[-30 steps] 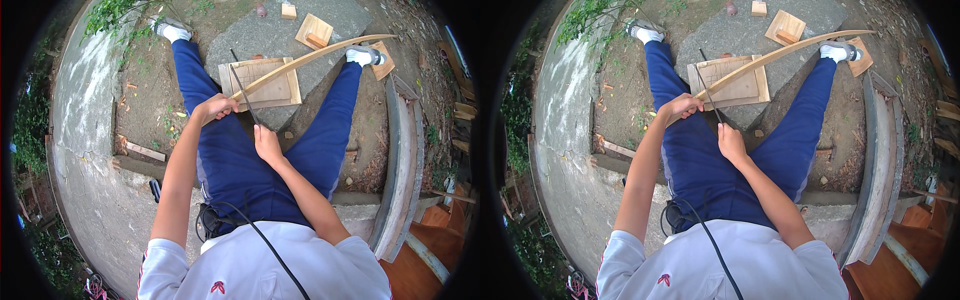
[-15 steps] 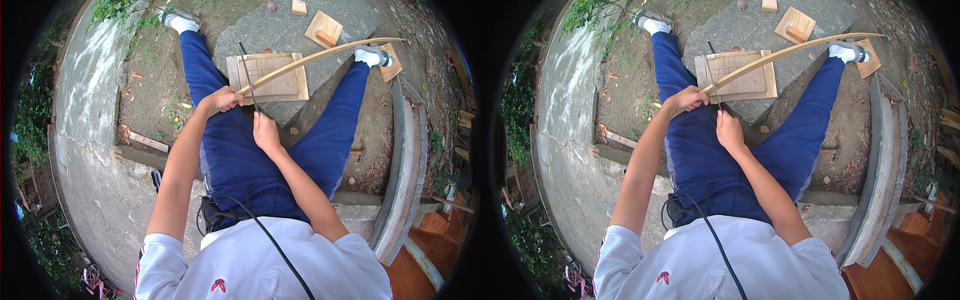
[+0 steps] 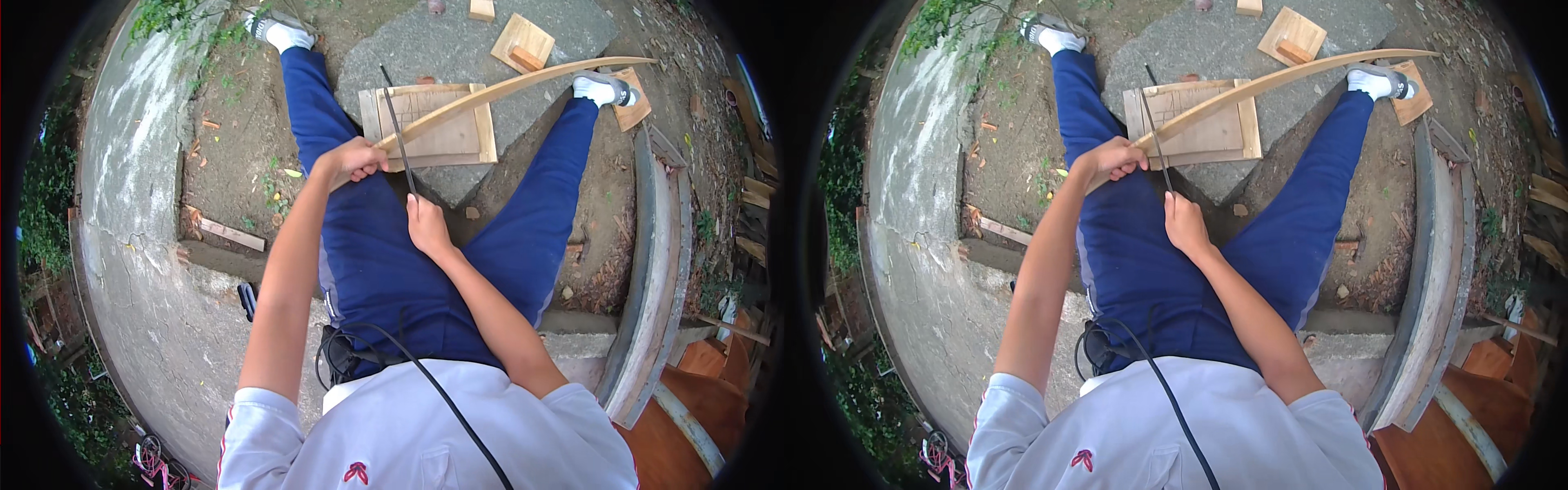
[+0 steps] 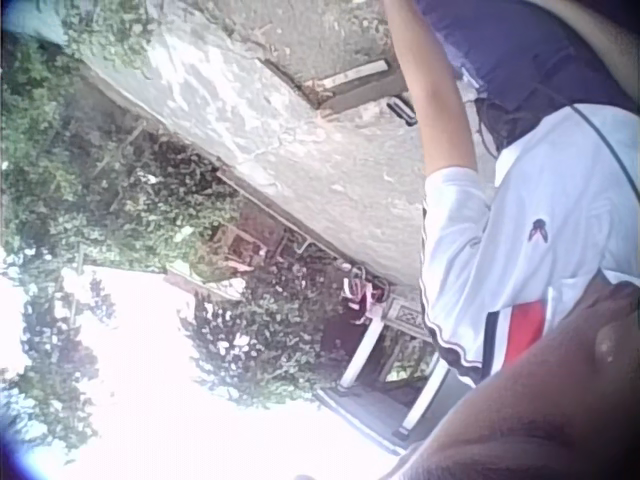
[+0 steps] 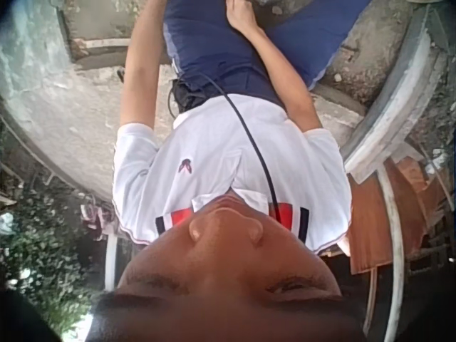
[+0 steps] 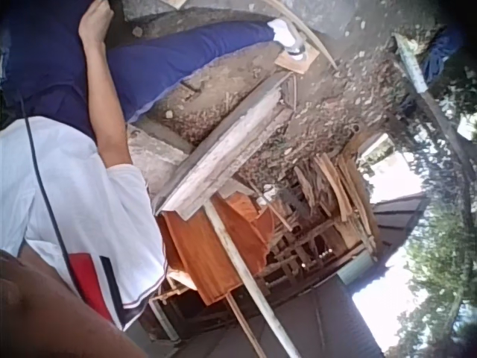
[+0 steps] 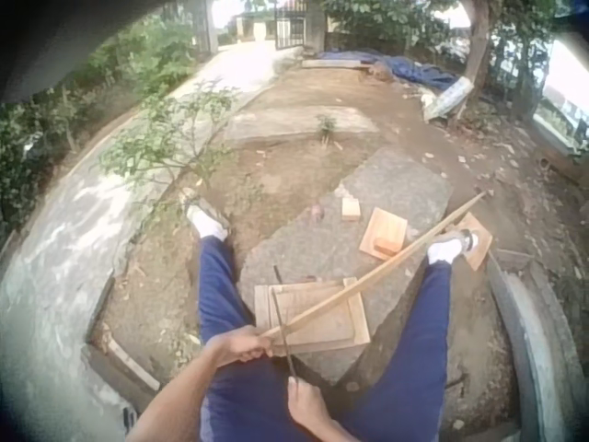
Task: Sawing a piece of wood and then fitting it into a wooden frame while sitting on the ground.
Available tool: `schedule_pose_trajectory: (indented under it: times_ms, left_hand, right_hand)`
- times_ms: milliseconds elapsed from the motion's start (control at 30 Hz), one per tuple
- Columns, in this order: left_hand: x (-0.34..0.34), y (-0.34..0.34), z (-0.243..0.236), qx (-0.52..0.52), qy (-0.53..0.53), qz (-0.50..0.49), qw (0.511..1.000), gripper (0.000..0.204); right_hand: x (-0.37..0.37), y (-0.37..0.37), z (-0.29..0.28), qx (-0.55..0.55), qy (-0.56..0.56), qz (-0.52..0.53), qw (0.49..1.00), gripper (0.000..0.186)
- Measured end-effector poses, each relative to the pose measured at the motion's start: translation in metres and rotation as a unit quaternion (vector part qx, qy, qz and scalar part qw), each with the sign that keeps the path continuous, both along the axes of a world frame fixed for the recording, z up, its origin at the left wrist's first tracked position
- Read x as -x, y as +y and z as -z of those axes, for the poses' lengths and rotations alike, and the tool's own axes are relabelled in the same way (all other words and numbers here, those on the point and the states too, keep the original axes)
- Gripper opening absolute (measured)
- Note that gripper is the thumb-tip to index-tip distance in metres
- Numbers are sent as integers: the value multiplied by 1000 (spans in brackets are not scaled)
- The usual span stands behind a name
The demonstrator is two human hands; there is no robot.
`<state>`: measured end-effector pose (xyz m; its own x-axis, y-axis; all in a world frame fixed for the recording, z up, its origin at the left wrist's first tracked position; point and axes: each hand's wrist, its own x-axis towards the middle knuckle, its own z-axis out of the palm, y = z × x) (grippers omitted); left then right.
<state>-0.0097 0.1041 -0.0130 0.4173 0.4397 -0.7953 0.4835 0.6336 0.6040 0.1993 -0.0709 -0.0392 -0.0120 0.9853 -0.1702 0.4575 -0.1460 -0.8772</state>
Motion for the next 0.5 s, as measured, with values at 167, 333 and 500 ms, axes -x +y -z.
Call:
schedule_pose_trajectory:
  times_ms: [167, 333, 500]
  left_hand:
    - [-2, 1, 2, 0, 7, 4, 1000, 14]
    - [-3, -3, -4, -22, 4, -4, 1000, 15]
    - [-3, -9, 0, -77, 33, 0, 997, 18]
  right_hand:
    - [-10, 7, 1, 272, 274, 24, 922, 48]
    - [-20, 15, -11, 343, 381, 24, 858, 52]
    - [-19, 20, -10, 6, -29, -7, 1000, 49]
